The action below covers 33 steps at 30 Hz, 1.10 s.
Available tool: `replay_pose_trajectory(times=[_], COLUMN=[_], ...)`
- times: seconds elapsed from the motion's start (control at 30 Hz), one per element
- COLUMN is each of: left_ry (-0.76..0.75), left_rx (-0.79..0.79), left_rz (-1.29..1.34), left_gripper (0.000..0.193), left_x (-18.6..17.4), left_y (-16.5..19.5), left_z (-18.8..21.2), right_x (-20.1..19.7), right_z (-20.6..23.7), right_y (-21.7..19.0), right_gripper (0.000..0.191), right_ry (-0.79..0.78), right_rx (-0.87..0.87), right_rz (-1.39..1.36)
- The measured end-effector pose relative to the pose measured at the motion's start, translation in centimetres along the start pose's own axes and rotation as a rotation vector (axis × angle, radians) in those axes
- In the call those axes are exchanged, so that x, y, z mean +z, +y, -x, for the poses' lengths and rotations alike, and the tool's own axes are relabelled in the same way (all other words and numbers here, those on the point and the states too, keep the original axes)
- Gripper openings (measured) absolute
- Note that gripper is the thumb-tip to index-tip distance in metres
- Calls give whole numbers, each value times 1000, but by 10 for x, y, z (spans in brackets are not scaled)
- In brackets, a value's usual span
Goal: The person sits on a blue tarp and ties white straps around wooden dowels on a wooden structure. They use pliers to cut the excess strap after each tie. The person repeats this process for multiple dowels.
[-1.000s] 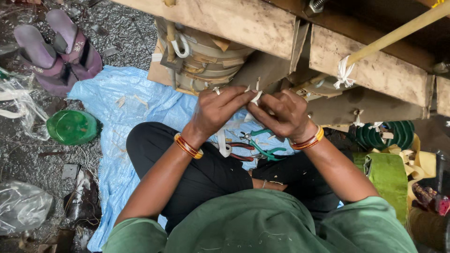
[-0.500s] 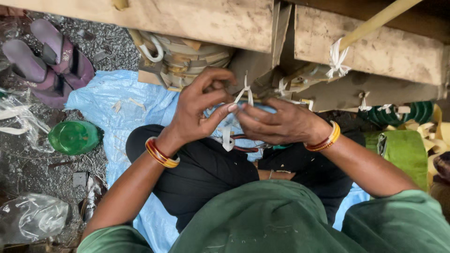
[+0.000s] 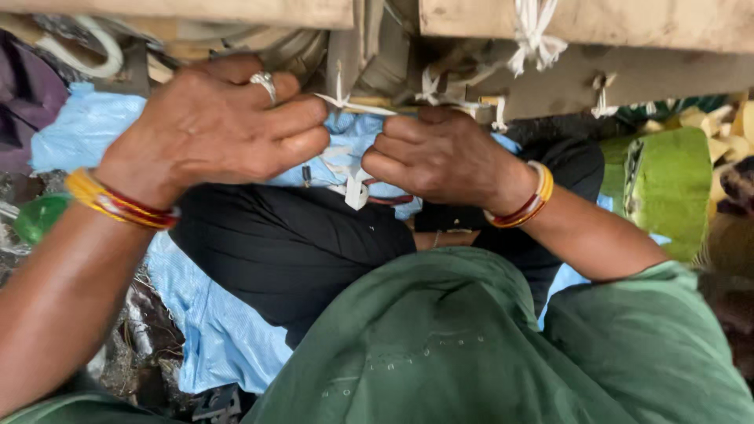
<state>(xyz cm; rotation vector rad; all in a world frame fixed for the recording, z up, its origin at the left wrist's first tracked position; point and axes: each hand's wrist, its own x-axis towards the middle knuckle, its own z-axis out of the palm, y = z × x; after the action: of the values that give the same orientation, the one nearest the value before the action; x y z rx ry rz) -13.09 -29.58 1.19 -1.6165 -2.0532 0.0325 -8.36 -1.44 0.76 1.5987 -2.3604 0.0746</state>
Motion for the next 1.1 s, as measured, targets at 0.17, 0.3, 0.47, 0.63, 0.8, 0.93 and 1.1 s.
replay_pose_trajectory(times=[0.17, 0.3, 0.47, 0.63, 0.8, 0.93, 1.1], left_ry=[198, 602, 714, 495, 511, 570, 526], left_rx=[-403, -834, -1228, -1271, -1319, -1319, -1323], left_rz=[386, 658, 48, -87, -69, 30, 81], left_gripper=[13, 20, 47, 40, 22, 16, 10], left_x=[14, 20, 26, 36, 35, 32, 26], left_y=[47, 92, 116, 114, 127, 133, 139], left_z=[-9, -19, -65, -86, -81, -76, -68], right_x=[47, 113, 168, 195, 188, 155, 84], right_z=[48, 94, 146, 152, 153, 135, 82], right_y=[-23, -34, -52, -58, -58, -55, -42], right_gripper=[25, 48, 82, 72, 48, 39, 28], right_ry=[139, 272, -414, -384, -458, -245, -125], right_rx=[-71, -27, 636, 594, 729, 896, 905], right_rz=[27, -36, -270, -189, -389, -719, -967])
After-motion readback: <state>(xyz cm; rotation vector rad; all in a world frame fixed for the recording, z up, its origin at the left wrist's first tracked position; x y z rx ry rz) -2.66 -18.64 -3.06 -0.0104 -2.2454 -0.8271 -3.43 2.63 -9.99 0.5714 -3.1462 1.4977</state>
